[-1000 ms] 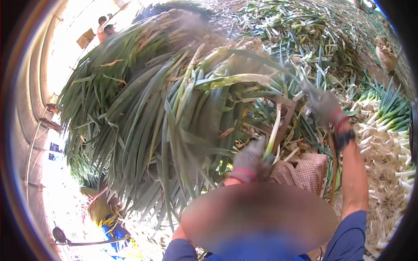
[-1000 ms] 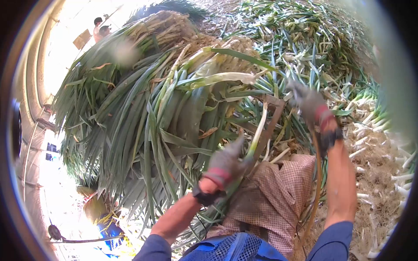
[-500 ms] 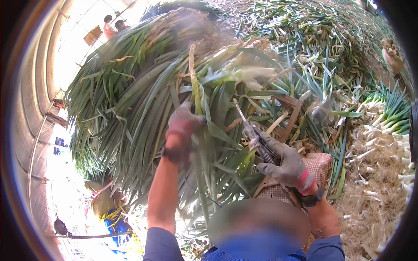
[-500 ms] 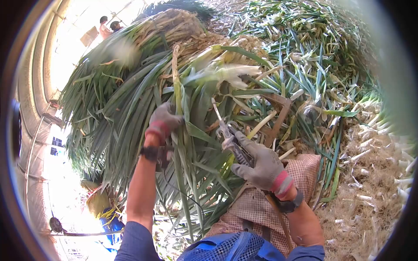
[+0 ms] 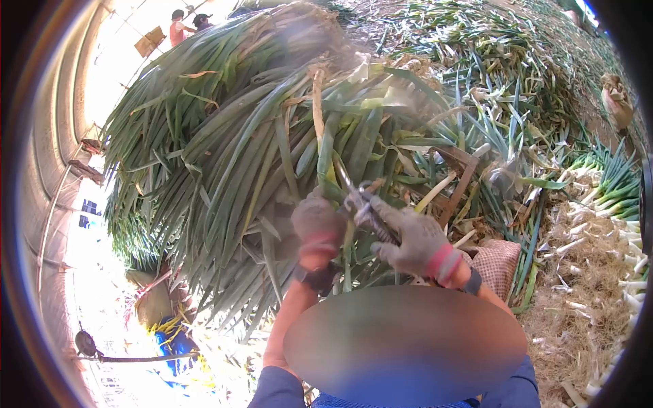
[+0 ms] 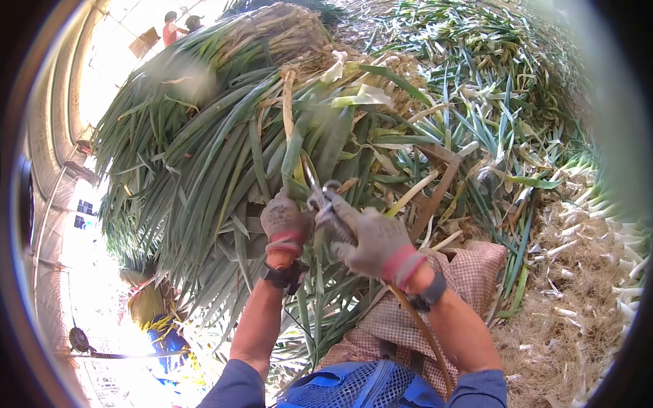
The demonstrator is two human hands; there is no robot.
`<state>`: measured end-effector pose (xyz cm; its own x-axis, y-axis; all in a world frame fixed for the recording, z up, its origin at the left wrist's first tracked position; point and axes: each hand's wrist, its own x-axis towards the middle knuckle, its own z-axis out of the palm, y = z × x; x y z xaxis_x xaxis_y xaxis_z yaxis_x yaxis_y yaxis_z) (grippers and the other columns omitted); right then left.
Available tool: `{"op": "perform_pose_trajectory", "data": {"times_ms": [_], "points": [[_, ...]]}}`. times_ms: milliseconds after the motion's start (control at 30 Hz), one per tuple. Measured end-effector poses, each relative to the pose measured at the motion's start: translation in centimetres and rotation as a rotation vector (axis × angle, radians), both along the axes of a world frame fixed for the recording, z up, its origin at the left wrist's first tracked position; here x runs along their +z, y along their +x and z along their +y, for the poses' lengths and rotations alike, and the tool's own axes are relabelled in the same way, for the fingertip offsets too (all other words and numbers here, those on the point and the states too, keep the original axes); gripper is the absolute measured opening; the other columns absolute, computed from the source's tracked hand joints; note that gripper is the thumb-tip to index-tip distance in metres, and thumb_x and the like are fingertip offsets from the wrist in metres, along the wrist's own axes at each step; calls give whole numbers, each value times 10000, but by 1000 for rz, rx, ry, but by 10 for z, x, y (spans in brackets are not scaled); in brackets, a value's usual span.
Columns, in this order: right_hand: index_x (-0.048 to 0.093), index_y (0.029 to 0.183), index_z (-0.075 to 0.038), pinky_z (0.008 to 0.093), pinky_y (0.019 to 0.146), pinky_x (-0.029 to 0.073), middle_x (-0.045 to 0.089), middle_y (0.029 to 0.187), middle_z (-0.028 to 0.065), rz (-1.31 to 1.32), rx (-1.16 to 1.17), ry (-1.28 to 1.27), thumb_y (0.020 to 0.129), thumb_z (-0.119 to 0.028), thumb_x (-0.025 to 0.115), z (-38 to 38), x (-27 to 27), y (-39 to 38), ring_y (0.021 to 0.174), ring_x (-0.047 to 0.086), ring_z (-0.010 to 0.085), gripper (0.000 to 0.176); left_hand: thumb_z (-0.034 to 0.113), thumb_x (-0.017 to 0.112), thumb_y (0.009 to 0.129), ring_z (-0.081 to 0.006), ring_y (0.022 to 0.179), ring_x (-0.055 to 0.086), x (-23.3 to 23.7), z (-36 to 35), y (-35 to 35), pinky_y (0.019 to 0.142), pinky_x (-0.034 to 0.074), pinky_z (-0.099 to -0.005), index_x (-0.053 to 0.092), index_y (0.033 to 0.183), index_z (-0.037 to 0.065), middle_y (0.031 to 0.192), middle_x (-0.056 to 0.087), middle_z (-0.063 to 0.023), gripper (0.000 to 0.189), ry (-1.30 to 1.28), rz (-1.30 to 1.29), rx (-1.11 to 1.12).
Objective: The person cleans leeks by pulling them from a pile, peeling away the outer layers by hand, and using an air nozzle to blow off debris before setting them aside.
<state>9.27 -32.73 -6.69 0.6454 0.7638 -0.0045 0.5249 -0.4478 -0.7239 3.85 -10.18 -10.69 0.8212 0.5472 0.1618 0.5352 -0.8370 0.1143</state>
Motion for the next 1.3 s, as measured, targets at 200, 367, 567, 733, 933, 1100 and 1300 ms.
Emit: {"op": "perform_pose_trajectory", "data": {"times_ms": [200, 367, 567, 733, 933, 1100, 1300], "points": [[453, 1649, -225, 522, 923, 562, 724, 1096, 260, -49, -63, 23, 886, -410, 754, 38, -9, 49, 1005, 722, 448, 840, 309, 844, 801, -345, 1035, 763, 19, 8, 5, 913, 587, -434, 740, 1171, 73, 1120, 789, -156, 451, -301, 23, 56], [505, 1621, -182, 501, 913, 561, 716, 1027, 262, -71, -136, 285, 871, -397, 778, 10, -13, 42, 987, 726, 437, 826, 213, 871, 768, -283, 967, 785, 36, 19, -13, 915, 583, -391, 779, 1119, 52, 1056, 818, -129, 397, -586, -142, 50], [510, 1606, -121, 513, 930, 549, 706, 1090, 299, 27, 117, 113, 859, -384, 790, 0, 1, 3, 1001, 706, 481, 840, 250, 821, 767, -366, 1005, 757, 18, 30, -21, 910, 566, -437, 763, 1197, 88, 1058, 803, -155, 463, -586, -166, 4], [499, 1615, -132, 510, 926, 551, 709, 1041, 290, 70, 176, 25, 859, -385, 787, -16, 20, -4, 997, 712, 464, 848, 69, 792, 770, -203, 959, 748, 20, 41, -32, 898, 569, -343, 749, 1257, 30, 1065, 812, -87, 490, -790, -278, -36], [490, 1632, -198, 511, 897, 558, 703, 982, 270, 131, 152, 48, 859, -394, 786, -25, 22, -19, 962, 718, 448, 850, -52, 758, 786, -142, 997, 732, 35, 38, -35, 944, 559, -304, 710, 1341, 24, 1131, 802, -50, 563, -990, -318, -91], [481, 1641, -238, 511, 894, 562, 696, 1024, 262, 64, 63, 80, 861, -399, 796, 3, 7, -11, 986, 720, 442, 856, -71, 763, 796, -141, 1052, 721, 39, 41, -41, 974, 551, -303, 641, 1438, 1, 1212, 781, -62, 657, -1065, -258, -87], [485, 1632, -217, 518, 934, 556, 697, 1072, 258, -91, -20, 119, 877, -410, 784, 60, -11, 24, 1022, 716, 444, 834, -61, 771, 796, -173, 1108, 718, 33, 47, -54, 994, 553, -321, 549, 1536, -35, 1300, 749, -94, 773, -1181, -268, -71]]}}
